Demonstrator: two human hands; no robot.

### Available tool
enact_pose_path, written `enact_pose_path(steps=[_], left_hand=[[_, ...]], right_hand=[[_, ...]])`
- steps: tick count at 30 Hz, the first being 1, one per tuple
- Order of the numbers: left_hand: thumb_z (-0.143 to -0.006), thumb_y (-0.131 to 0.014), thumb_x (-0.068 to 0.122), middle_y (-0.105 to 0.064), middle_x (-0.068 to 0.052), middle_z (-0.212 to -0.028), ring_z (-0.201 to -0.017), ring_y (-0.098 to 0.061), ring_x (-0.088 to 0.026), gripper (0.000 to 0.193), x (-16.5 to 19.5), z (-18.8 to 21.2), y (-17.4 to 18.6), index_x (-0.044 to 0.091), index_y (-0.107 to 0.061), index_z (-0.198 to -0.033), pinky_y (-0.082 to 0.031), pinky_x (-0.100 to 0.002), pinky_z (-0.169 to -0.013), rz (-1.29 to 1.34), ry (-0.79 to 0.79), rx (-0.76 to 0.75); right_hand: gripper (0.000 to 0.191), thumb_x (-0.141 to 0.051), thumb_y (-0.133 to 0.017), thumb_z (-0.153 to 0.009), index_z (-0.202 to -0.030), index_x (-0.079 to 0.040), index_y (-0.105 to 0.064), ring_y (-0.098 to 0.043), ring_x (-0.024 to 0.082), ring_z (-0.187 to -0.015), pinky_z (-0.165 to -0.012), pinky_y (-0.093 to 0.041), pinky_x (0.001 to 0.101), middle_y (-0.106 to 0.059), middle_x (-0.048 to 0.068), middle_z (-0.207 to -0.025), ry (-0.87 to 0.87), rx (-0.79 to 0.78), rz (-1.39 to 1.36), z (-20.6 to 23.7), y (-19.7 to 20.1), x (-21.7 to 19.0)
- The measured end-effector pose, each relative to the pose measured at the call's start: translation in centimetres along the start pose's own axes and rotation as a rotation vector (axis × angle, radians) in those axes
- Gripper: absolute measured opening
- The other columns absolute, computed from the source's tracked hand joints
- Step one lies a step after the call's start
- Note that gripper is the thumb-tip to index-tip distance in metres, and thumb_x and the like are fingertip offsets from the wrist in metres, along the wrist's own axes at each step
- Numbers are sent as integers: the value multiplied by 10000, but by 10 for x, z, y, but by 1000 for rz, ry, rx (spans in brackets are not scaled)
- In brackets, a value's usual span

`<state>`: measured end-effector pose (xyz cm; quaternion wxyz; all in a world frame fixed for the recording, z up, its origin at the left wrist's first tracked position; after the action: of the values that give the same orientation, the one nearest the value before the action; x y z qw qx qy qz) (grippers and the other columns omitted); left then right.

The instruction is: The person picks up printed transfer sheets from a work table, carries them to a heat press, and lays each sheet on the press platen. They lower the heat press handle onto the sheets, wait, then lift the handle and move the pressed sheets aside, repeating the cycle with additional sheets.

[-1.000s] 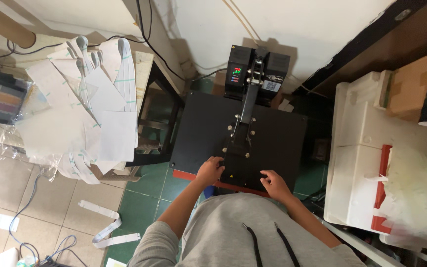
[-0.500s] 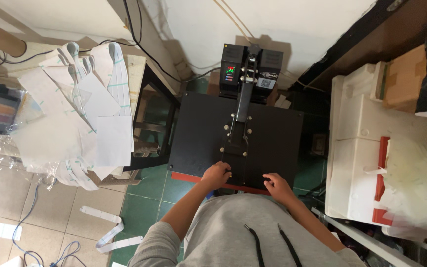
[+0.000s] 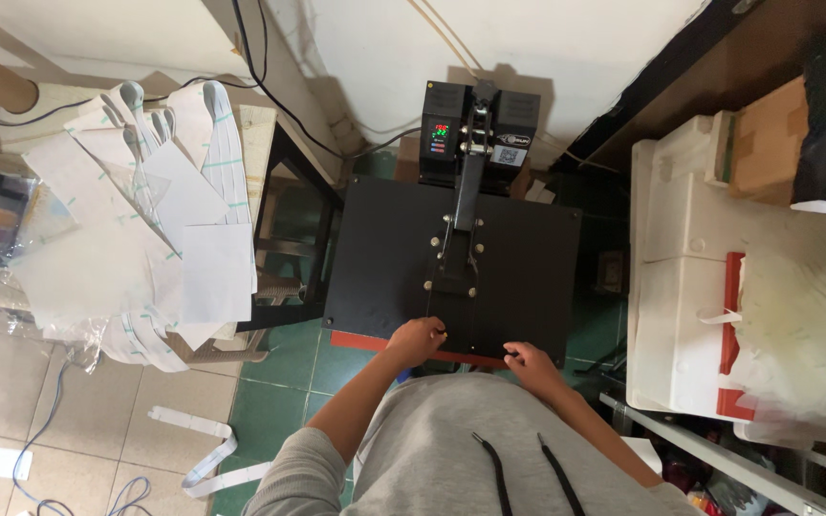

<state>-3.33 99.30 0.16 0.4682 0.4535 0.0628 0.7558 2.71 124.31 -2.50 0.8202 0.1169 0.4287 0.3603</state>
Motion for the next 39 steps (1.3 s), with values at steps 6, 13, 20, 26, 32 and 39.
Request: enact_pose_path(steps=[6, 13, 20, 26, 32, 39], left_hand=[[-947, -641, 289, -750, -77, -1143, -1095, -694, -308, 336, -5, 9, 2, 126, -684, -1237, -546, -429, -942, -10, -16, -13], [-937, -643, 282, -744, -69, -1153, -1116, -680, -302, 343, -18, 22, 12, 136, -684, -1244, -533, -424, -962, 32, 57, 4], [-932, -650, 285, -752, -91, -1124, -1077, -700, -311, 321, -24, 30, 18, 116, -699, -1200, -553, -425, -928, 64, -33, 96], [-927, -641, 279, -777, -99, -1075, -1044, -721, -308, 297, -54, 52, 17, 125, -707, -1172, -558, -430, -914, 151, 47, 135], [-923, -653, 277, -760, -98, -1093, -1053, -704, -317, 295, -82, 72, 19, 139, -702, -1179, -545, -446, -913, 154, 81, 188], [-926, -658, 282, -757, -124, -1073, -1040, -700, -339, 307, -96, 85, 27, 127, -690, -1189, -543, -459, -913, 155, 59, 239]], right_hand=[[420, -267, -651, -941, -1319, -82, -657, -727, 222, -1034, -913, -576, 358, -715, 106, -1269, 64, 71, -43, 4, -2, -6], [433, -265, -650, -937, -1331, -84, -643, -731, 209, -1022, -906, -579, 346, -702, 100, -1284, 66, 59, -20, 3, -10, -9], [439, -264, -637, -955, -1350, -70, -629, -721, 212, -1070, -928, -577, 356, -694, 116, -1301, 3, 25, -19, 2, -17, -12], [480, -260, -660, -943, -1378, -68, -601, -736, 225, -1037, -912, -582, 366, -714, 139, -1243, 69, -11, 60, -9, -31, -42], [479, -238, -653, -940, -1383, -69, -584, -720, 205, -1015, -892, -577, 359, -694, 120, -1215, 112, -35, 98, -12, -46, -68], [535, -219, -661, -934, -1419, -37, -527, -717, 189, -1033, -915, -572, 353, -610, 126, -1347, 176, -49, 74, -10, -60, -80]])
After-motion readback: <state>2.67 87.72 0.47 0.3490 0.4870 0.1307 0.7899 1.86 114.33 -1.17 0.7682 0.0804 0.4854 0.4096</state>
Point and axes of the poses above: each hand's wrist, its own z-axis away from the middle knuckle, its own y-axis out of the back of the hand, x = y × z, the point moved 10 cm from there along -z, towards the middle knuckle
